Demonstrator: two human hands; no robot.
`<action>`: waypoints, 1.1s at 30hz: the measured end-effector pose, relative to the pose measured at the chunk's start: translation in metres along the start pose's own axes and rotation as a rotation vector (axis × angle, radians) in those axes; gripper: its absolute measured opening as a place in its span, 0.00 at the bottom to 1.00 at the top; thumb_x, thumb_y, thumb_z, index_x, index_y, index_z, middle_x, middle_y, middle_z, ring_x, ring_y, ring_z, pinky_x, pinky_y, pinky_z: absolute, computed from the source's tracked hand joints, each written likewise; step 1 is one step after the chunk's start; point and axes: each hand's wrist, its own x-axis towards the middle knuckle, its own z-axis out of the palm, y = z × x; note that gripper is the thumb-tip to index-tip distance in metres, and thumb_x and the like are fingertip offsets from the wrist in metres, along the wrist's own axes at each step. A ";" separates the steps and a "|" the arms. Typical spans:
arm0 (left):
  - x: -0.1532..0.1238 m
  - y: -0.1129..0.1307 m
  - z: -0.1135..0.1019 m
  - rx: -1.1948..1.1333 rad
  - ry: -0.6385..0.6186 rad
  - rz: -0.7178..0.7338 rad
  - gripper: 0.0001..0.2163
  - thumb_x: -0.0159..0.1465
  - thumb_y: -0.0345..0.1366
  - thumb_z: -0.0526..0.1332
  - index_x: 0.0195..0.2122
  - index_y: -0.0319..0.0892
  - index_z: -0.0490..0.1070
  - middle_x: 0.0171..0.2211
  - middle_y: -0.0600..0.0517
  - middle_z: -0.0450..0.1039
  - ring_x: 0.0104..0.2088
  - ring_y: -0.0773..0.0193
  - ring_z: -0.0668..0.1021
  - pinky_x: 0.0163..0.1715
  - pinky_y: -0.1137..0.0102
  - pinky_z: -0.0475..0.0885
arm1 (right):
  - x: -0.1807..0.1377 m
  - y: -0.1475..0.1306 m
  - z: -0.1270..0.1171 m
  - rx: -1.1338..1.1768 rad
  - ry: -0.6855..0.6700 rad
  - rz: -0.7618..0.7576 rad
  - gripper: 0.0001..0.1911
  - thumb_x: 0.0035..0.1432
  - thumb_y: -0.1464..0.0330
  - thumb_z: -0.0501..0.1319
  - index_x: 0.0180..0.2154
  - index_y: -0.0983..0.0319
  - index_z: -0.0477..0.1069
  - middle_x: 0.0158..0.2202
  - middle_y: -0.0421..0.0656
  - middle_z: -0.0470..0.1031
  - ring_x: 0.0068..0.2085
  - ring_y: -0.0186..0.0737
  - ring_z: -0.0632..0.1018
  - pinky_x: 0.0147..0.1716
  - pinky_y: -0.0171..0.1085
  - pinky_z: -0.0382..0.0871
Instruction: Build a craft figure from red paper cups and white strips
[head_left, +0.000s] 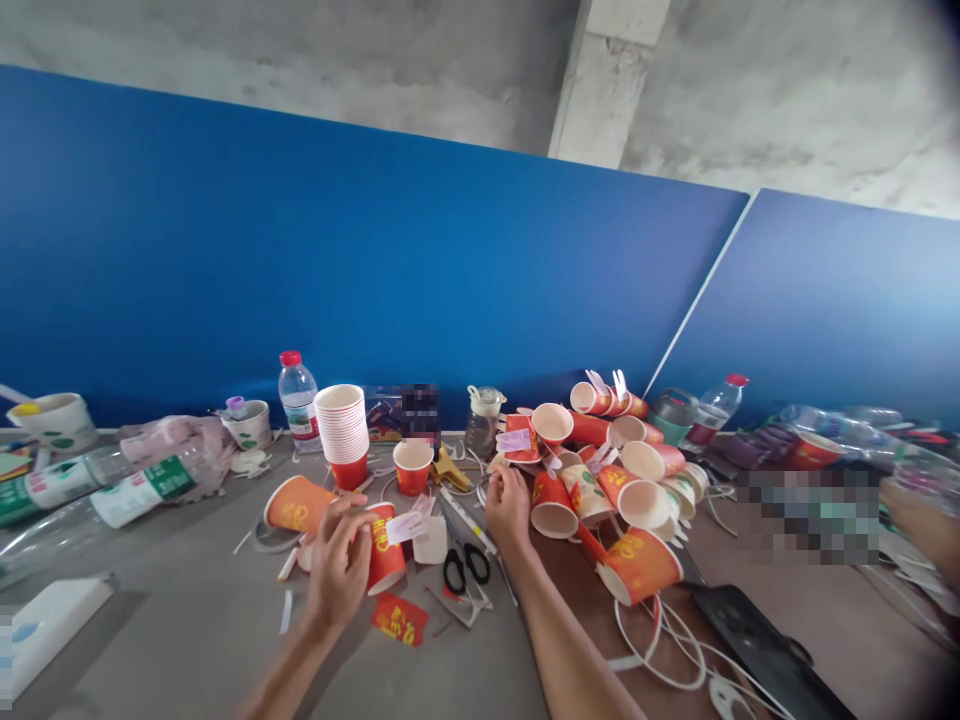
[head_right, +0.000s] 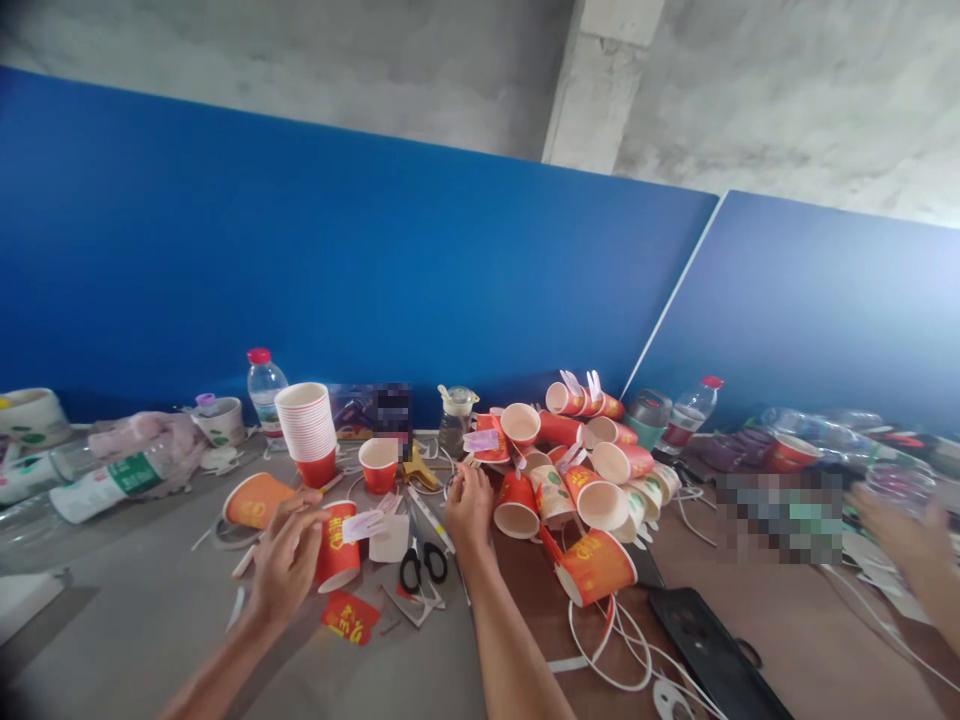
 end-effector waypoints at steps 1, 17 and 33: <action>-0.001 0.001 0.000 0.008 -0.007 0.007 0.16 0.75 0.55 0.69 0.35 0.56 0.88 0.50 0.39 0.93 0.57 0.34 0.92 0.63 0.41 0.92 | -0.001 -0.001 0.000 0.001 -0.002 -0.006 0.14 0.75 0.72 0.62 0.48 0.56 0.87 0.45 0.53 0.90 0.49 0.60 0.87 0.55 0.50 0.81; -0.001 -0.001 -0.002 0.032 -0.006 0.115 0.18 0.81 0.55 0.66 0.39 0.53 0.89 0.49 0.41 0.92 0.54 0.37 0.93 0.62 0.40 0.92 | -0.016 -0.027 0.004 -0.032 -0.135 -0.198 0.15 0.76 0.78 0.67 0.54 0.58 0.89 0.50 0.50 0.90 0.52 0.56 0.85 0.58 0.48 0.75; 0.008 -0.002 0.001 0.108 -0.081 -0.022 0.12 0.75 0.52 0.66 0.46 0.52 0.85 0.47 0.38 0.94 0.54 0.33 0.94 0.63 0.40 0.91 | -0.016 -0.083 -0.028 0.076 -0.456 -0.454 0.13 0.76 0.75 0.67 0.47 0.55 0.90 0.46 0.49 0.95 0.51 0.54 0.89 0.57 0.46 0.81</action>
